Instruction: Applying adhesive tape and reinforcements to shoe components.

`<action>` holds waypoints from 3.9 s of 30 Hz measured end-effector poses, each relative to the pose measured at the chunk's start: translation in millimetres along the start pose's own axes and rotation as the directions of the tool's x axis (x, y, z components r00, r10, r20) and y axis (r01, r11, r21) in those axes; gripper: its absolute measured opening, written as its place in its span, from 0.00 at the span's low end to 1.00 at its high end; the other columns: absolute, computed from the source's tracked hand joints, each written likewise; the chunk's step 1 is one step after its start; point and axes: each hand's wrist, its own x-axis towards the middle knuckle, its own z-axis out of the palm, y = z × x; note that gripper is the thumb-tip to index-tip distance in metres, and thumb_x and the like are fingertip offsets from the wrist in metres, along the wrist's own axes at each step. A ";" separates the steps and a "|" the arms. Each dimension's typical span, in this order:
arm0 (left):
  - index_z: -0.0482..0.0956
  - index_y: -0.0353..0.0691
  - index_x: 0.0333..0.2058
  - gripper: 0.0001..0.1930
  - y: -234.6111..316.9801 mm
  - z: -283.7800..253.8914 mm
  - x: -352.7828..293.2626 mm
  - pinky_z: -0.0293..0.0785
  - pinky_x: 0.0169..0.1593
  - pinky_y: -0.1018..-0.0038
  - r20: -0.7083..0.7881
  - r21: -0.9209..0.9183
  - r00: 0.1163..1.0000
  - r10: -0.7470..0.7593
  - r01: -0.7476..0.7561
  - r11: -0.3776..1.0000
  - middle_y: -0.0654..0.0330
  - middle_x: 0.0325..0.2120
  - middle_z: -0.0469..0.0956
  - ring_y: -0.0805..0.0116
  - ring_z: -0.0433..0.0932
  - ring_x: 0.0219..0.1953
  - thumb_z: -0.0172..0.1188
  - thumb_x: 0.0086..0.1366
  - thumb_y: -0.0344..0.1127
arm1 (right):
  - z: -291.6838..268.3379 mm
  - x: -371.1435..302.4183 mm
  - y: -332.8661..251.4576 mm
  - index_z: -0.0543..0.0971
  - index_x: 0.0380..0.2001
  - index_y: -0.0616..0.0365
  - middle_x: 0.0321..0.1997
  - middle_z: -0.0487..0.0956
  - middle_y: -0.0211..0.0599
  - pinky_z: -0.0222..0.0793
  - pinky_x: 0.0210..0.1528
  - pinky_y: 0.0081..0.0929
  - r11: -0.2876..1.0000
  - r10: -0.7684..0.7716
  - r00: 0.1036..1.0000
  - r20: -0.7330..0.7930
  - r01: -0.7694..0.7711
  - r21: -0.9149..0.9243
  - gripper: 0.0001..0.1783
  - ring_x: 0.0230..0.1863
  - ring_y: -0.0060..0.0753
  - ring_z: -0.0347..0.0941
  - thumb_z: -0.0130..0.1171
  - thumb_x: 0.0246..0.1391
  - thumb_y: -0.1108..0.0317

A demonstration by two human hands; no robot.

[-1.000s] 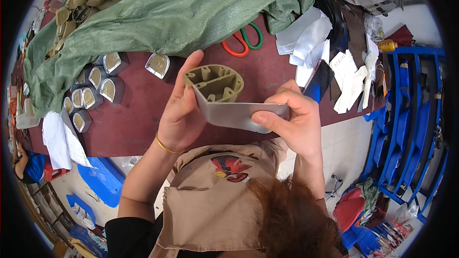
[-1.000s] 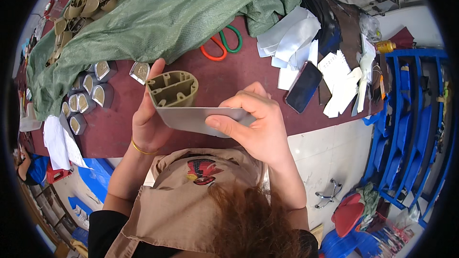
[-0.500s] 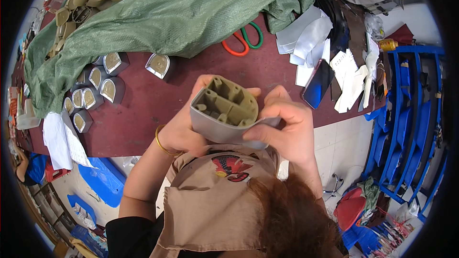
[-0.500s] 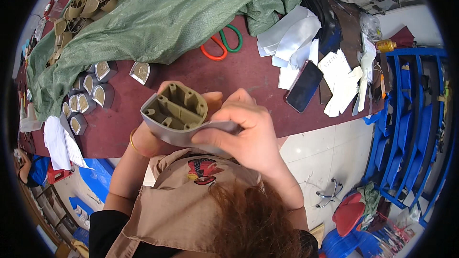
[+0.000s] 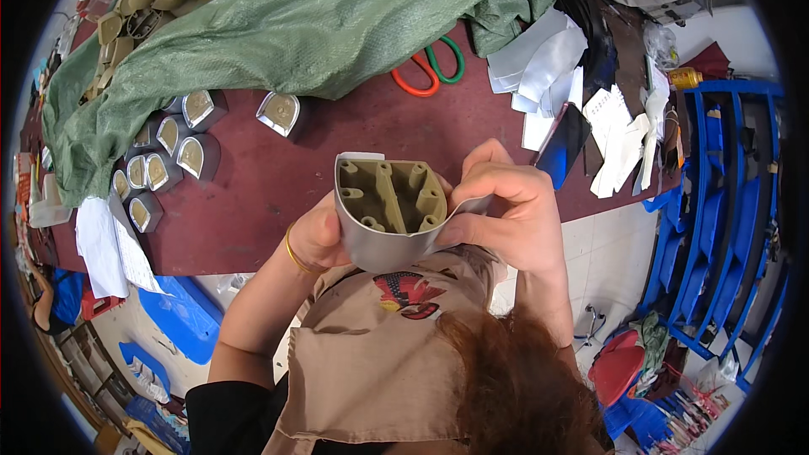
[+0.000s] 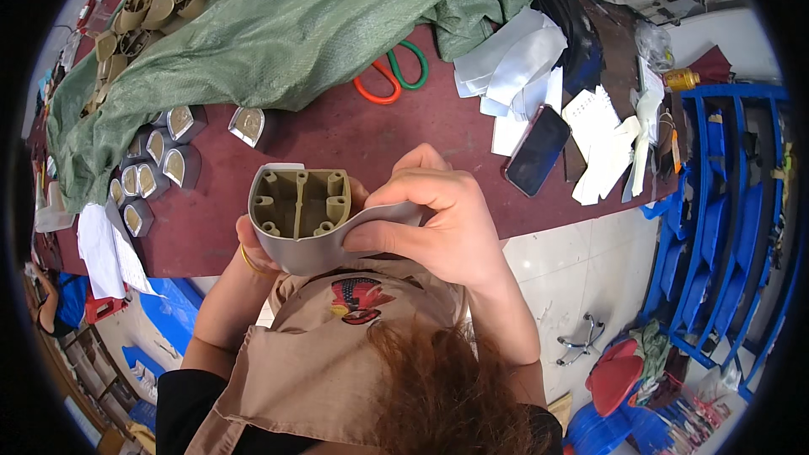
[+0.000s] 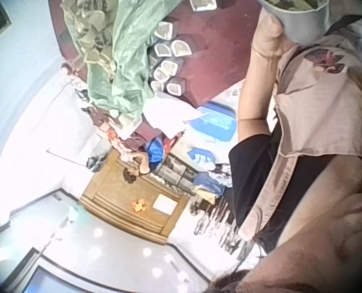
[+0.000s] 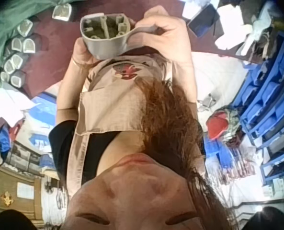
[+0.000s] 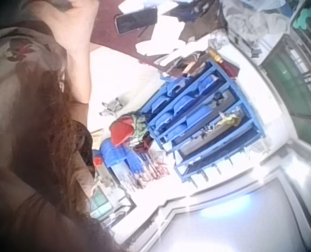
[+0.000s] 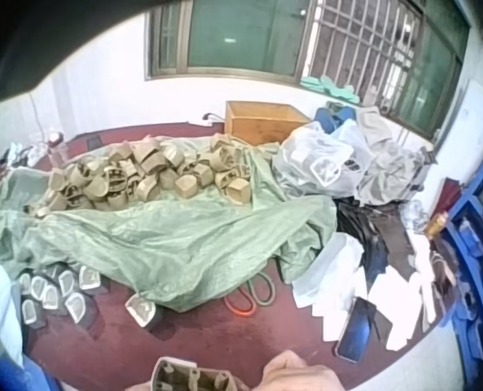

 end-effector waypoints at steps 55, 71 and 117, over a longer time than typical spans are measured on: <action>0.64 0.42 0.54 0.24 -29.4 30.7 28.9 0.67 0.56 0.72 -0.403 -0.104 0.898 0.177 -0.237 0.966 0.64 0.48 0.69 0.72 0.69 0.53 0.54 0.66 0.49 | 47.8 7.3 18.6 0.69 0.43 0.63 0.50 0.69 0.43 0.56 0.61 0.33 0.966 -0.055 0.983 -0.175 0.097 0.240 0.14 0.57 0.35 0.62 0.53 0.53 0.74; 0.65 0.29 0.55 0.32 -26.4 12.3 17.3 0.74 0.46 0.75 -0.313 -0.296 0.949 -0.036 -0.061 0.953 0.56 0.42 0.74 0.67 0.73 0.43 0.50 0.65 0.54 | 22.4 19.4 41.2 0.73 0.41 0.59 0.23 0.73 0.29 0.70 0.33 0.19 0.702 0.430 0.812 -0.394 -0.027 0.711 0.12 0.23 0.27 0.74 0.47 0.65 0.62; 0.69 0.45 0.51 0.22 -32.5 16.7 11.5 0.71 0.51 0.72 -0.352 -0.290 0.936 -0.019 -0.089 0.953 0.64 0.47 0.72 0.72 0.72 0.48 0.53 0.66 0.52 | 48.8 7.3 26.1 0.75 0.43 0.62 0.34 0.72 0.31 0.61 0.32 0.13 0.938 0.082 0.975 -0.208 -0.005 0.347 0.14 0.30 0.17 0.66 0.49 0.64 0.62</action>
